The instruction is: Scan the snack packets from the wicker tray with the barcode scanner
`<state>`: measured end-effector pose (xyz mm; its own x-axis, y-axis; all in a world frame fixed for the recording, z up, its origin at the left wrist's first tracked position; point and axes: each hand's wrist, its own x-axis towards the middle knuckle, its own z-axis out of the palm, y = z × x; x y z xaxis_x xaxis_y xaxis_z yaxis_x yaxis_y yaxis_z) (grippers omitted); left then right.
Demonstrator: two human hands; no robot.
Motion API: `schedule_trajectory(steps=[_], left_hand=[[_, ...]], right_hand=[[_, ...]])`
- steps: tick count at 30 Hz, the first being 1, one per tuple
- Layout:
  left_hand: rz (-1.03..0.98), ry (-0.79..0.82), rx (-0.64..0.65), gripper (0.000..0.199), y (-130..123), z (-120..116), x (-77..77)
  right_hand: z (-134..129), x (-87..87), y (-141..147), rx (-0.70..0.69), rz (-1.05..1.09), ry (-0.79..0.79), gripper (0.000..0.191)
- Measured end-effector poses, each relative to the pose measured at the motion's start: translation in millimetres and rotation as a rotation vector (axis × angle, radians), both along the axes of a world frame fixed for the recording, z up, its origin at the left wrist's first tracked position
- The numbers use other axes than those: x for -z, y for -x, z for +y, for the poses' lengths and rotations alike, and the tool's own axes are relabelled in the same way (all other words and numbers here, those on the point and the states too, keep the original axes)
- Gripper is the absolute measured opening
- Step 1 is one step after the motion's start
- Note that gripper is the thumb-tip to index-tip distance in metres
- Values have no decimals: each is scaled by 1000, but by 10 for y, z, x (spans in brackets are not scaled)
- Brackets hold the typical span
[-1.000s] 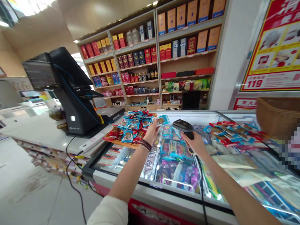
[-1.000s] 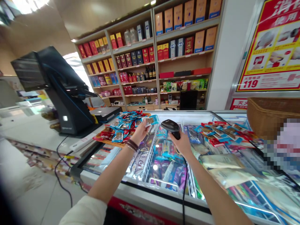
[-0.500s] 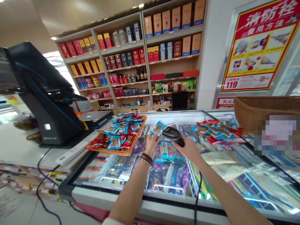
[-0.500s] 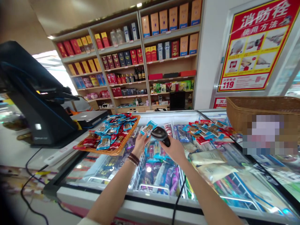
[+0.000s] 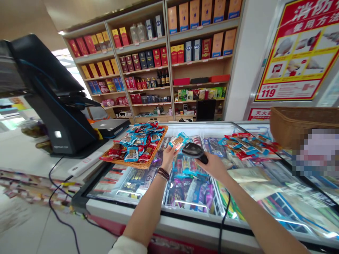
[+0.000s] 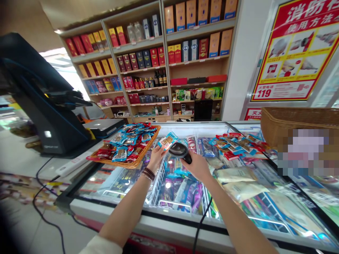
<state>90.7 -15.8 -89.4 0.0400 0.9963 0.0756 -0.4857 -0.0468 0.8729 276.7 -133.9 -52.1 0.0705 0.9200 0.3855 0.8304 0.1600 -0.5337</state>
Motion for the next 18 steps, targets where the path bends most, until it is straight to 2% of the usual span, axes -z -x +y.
schedule_trajectory(steps=[6, 10, 14, 18], left_hand=[[-10, 0, 7, 22, 8, -84, -71], [13, -4, -2, 19, -17, -96, -65], [65, 41, 12, 7, -216, -42, -47], [70, 129, 130, 8, -677, 12, -130]], right_hand=[[-9, -27, 8, 5, -19, 3, 30], [-5, -48, -79, 23, 26, -32, 33], [-42, -93, -405, 97, 158, -43, 38], [-145, -122, -966, 219, 236, -27, 37]])
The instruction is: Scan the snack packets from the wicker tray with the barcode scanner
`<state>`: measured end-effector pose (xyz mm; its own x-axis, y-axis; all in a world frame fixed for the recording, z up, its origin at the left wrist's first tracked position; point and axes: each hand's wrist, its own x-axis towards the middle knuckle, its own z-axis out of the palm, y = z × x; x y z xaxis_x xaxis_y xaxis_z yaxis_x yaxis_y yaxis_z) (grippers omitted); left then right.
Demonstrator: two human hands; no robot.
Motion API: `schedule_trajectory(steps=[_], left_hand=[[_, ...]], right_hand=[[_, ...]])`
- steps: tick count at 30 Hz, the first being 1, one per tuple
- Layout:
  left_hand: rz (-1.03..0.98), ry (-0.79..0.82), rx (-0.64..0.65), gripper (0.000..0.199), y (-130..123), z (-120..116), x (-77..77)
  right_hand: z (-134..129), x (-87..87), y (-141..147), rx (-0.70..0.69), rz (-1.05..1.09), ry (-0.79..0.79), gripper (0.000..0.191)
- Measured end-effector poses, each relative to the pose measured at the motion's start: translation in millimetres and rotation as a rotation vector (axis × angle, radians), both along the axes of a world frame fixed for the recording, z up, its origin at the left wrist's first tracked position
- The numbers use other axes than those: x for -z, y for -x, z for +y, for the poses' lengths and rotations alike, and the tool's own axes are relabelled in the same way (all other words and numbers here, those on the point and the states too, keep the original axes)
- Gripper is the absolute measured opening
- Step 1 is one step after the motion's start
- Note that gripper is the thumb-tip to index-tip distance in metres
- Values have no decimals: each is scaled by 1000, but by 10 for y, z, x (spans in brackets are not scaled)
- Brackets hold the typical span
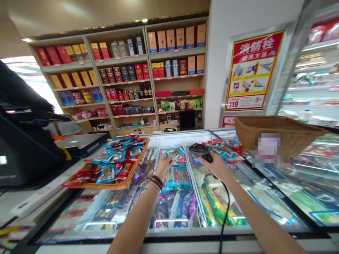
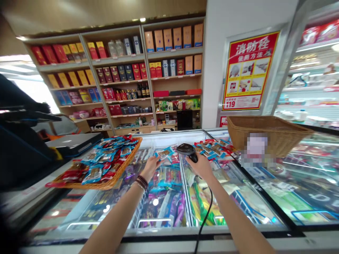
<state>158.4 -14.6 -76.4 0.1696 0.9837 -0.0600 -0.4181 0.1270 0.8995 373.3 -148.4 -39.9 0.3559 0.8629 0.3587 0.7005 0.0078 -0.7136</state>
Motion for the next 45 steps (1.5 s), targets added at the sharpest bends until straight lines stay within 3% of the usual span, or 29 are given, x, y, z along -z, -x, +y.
schedule_trajectory(steps=[6, 11, 14, 17, 20, 24, 31, 35, 37, 40, 45], left_hand=[[-16, 94, 185, 20, -993, -82, -263], [-76, 113, 320, 22, -1707, -250, -419], [-154, 112, 421, 19, -1895, -354, -451], [-209, 50, 429, 18, -1831, -398, -439], [-205, -44, 293, 28, -1507, -330, -421], [7, -255, 91, 32, -724, -91, -447], [826, -644, -436, 37, 1088, 242, -675], [1308, -597, -642, 48, 1972, 249, -740], [1472, -490, -668, 55, 2285, 246, -703], [1575, -303, -589, 63, 2571, 260, -592], [1579, -199, -499, 92, 2663, 259, -464]], right_hand=[[-292, -41, -873, 252, 51, -13, 37], [-588, -56, -1247, 350, 87, -57, 37], [-699, -26, -1272, 362, 99, -63, 37], [-692, 30, -1172, 356, 109, -44, 36], [-553, 84, -954, 291, 102, -33, 36], [-215, 100, -485, 145, 102, -23, 36], [396, -3, 556, -135, 117, -41, 36], [591, -16, 1091, -261, 148, -54, 35], [637, 12, 1301, -298, 153, -51, 34], [660, 81, 1520, -321, 123, -34, 33], [651, 179, 1672, -305, -68, -10, 30]])
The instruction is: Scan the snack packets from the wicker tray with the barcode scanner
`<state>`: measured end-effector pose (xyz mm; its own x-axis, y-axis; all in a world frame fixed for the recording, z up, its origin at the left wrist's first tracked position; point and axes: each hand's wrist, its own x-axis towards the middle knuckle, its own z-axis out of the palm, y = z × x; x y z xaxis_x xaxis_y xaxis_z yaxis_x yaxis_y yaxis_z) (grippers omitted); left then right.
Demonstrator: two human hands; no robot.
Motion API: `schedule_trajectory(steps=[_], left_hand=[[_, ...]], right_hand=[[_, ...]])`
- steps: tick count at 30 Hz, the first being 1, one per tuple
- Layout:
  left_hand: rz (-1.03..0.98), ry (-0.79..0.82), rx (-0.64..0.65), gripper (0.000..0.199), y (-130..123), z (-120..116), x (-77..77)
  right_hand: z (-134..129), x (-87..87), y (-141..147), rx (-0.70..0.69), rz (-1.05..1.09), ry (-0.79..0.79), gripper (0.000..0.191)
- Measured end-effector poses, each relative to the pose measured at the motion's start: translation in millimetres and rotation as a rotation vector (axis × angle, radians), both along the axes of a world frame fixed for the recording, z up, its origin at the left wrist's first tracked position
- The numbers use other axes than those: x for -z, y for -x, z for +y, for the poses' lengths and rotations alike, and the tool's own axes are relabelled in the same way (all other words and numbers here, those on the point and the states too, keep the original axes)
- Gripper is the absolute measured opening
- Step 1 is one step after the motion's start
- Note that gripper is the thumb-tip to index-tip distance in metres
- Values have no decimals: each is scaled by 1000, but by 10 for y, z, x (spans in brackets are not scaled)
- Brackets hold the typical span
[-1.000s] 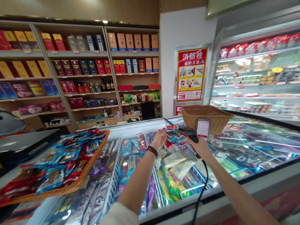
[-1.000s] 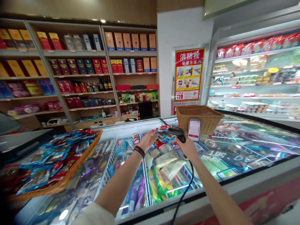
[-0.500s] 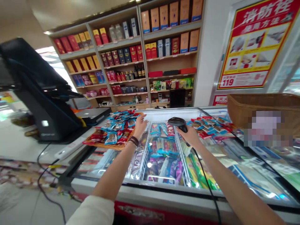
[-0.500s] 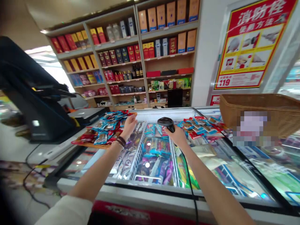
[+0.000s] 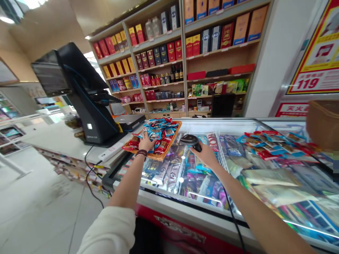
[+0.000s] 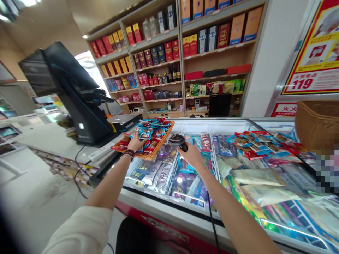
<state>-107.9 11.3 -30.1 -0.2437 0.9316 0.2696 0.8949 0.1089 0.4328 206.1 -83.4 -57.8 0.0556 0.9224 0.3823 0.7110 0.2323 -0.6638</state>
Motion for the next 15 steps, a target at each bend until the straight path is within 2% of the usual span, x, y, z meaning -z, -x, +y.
schedule_trajectory(steps=[3, 5, 8, 11, 13, 15], left_hand=[[50, -6, 20, 90, -45, -46, -12], [44, -15, 12, 74, -64, -67, -38], [27, -84, -85, 54, -47, -29, -81], [119, -150, -164, 61, 0, 88, -113], [159, -117, -125, 64, 18, 171, -129], [170, -55, -67, 54, 13, 219, -138]], right_hand=[[-17, 20, 42, 2, -64, 18, 30], [-37, 21, 65, -6, -89, 28, 32], [-75, 8, 88, -13, -109, 20, 32], [-104, -11, 92, -20, -115, 20, 31], [-109, -18, 87, -27, -120, 18, 30], [-103, -18, 81, -31, -124, 12, 29]])
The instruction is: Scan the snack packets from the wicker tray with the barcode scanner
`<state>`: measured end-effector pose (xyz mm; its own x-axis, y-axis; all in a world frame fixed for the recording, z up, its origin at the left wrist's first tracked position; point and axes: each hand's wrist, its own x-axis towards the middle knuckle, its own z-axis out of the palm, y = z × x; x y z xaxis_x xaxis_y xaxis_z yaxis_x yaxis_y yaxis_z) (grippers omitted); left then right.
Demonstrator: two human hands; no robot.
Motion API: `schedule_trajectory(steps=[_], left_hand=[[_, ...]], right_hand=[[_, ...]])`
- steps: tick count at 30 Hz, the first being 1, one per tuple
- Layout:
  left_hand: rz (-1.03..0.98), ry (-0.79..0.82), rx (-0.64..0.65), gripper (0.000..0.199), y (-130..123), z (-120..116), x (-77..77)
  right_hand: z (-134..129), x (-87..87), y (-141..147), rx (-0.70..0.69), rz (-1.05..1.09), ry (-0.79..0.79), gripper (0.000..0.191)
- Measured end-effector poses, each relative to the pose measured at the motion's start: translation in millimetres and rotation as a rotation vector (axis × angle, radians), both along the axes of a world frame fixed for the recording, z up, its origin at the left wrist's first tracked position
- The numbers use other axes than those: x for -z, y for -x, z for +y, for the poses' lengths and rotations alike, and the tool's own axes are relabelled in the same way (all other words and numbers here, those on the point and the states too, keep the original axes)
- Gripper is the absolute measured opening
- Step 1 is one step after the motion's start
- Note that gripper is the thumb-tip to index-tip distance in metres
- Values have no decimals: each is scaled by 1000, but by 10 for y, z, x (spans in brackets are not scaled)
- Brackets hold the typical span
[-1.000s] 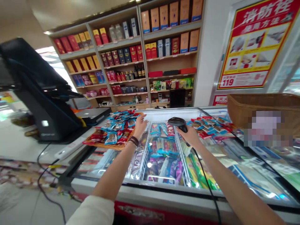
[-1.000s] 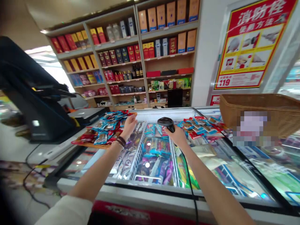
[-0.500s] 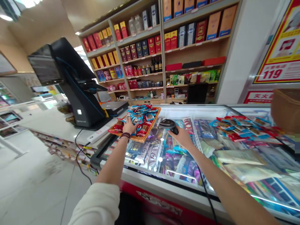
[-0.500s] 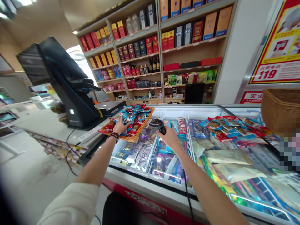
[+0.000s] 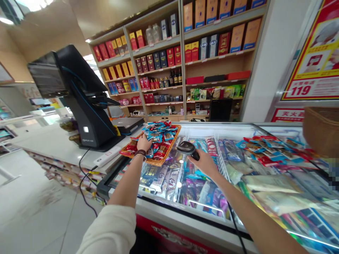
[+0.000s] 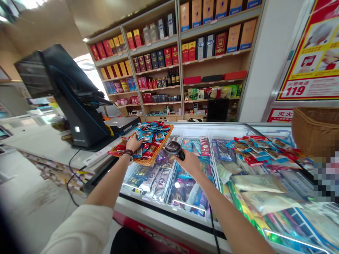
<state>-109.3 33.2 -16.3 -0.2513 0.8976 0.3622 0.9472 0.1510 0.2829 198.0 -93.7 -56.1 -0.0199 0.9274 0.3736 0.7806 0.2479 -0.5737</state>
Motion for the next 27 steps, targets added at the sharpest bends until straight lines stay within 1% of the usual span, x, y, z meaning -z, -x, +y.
schedule_trajectory(steps=[2, 4, 7, 9, 11, 13, 14, 16, 18, 21, 24, 27], left_hand=[[19, 32, 14, 42, -18, -3, -2], [43, 13, 14, 35, -34, -54, -2], [8, -77, 31, 37, -45, -174, -29], [-97, -187, 59, 36, -68, -248, -77], [-301, -317, 141, 31, -140, -302, -139], [-620, -404, 281, 23, -282, -334, -191], [-805, -415, 362, 20, -378, -344, -205], [-1144, -365, 501, 16, -606, -363, -196], [-1374, -284, 587, 17, -850, -385, -137], [-1579, -164, 625, 21, -1179, -418, 21], [-1689, -138, 632, 19, -1426, -433, 207], [-1744, -163, 712, 11, -1597, -427, 383]], right_hand=[[12, 8, -5, 4, 4, -6, 29], [22, 20, -7, 15, 13, 1, 28], [27, 38, -7, 20, 21, 11, 29], [24, 43, -7, 5, 33, 0, 30], [18, 40, -16, -5, 51, -17, 32], [8, 31, -41, -1, 77, -40, 33], [1, 26, -62, 5, 99, -53, 34], [-19, 17, -121, 13, 170, -68, 34], [-47, 13, -198, 4, 270, -62, 36], [-92, 9, -324, -15, 431, -36, 38], [-128, -8, -428, 11, 528, -32, 41], [-149, -42, -489, 11, 568, -25, 43]])
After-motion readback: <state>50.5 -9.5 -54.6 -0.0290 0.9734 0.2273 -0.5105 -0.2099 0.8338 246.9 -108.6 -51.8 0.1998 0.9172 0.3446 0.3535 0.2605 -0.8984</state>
